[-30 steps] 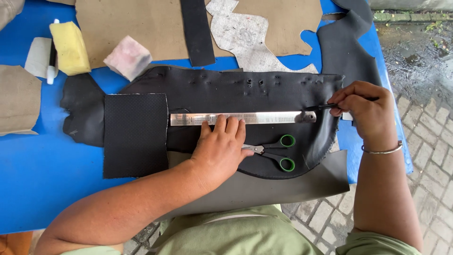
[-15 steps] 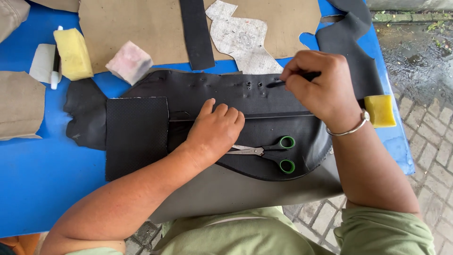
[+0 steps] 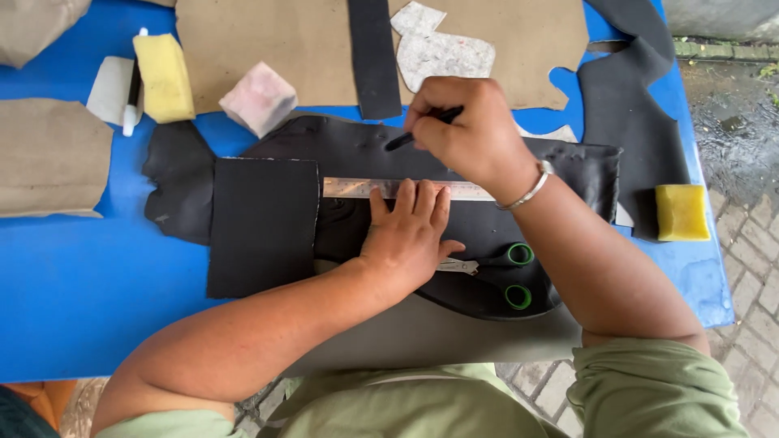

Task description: Marking points on a piece of leather using a ruler and a pen for layout

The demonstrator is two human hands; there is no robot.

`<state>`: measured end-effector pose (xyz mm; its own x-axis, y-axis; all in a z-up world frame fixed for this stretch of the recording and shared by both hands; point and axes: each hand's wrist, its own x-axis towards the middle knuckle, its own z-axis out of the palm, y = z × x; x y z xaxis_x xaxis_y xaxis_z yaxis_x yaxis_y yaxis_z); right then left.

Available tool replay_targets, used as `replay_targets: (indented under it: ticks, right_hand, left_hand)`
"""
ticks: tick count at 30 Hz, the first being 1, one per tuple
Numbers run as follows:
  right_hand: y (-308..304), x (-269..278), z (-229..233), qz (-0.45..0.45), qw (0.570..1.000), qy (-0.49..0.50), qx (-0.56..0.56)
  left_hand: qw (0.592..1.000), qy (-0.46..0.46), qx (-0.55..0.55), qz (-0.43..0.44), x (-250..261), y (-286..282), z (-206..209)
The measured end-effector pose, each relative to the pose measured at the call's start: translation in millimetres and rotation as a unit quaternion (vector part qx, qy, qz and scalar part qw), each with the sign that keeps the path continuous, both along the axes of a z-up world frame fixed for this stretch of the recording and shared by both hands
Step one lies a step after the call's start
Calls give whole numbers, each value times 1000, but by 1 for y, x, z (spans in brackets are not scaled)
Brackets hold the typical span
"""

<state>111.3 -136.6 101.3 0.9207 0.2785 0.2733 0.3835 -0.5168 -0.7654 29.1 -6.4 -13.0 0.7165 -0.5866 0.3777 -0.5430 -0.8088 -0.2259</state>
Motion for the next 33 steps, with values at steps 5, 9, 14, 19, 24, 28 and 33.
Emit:
replay_targets:
  ticks: [5, 9, 14, 19, 24, 28, 33]
  right_hand:
    - [41, 14, -28, 7, 994, 81, 72]
    - [51, 17, -45, 30, 992, 91, 79]
    - [17, 4, -34, -4, 987, 149, 61]
    - [-30, -12, -25, -62, 986, 155, 15]
    - [-75, -31, -24, -129, 977, 168, -11]
    - [-119, -42, -29, -173, 971, 161, -24]
    - [-162, -61, -25, -233, 956, 176, 35]
  left_hand:
    - [990, 89, -82, -76, 4, 1, -9]
    - [981, 165, -63, -77, 3, 2, -2]
    - [987, 119, -70, -78, 2, 2, -13]
    - [989, 92, -80, -81, 2, 1, -16]
    - [988, 129, -56, -71, 1, 1, -14]
    - [986, 141, -56, -73, -1, 2, -10]
    - [995, 95, -11, -29, -1, 0, -13]
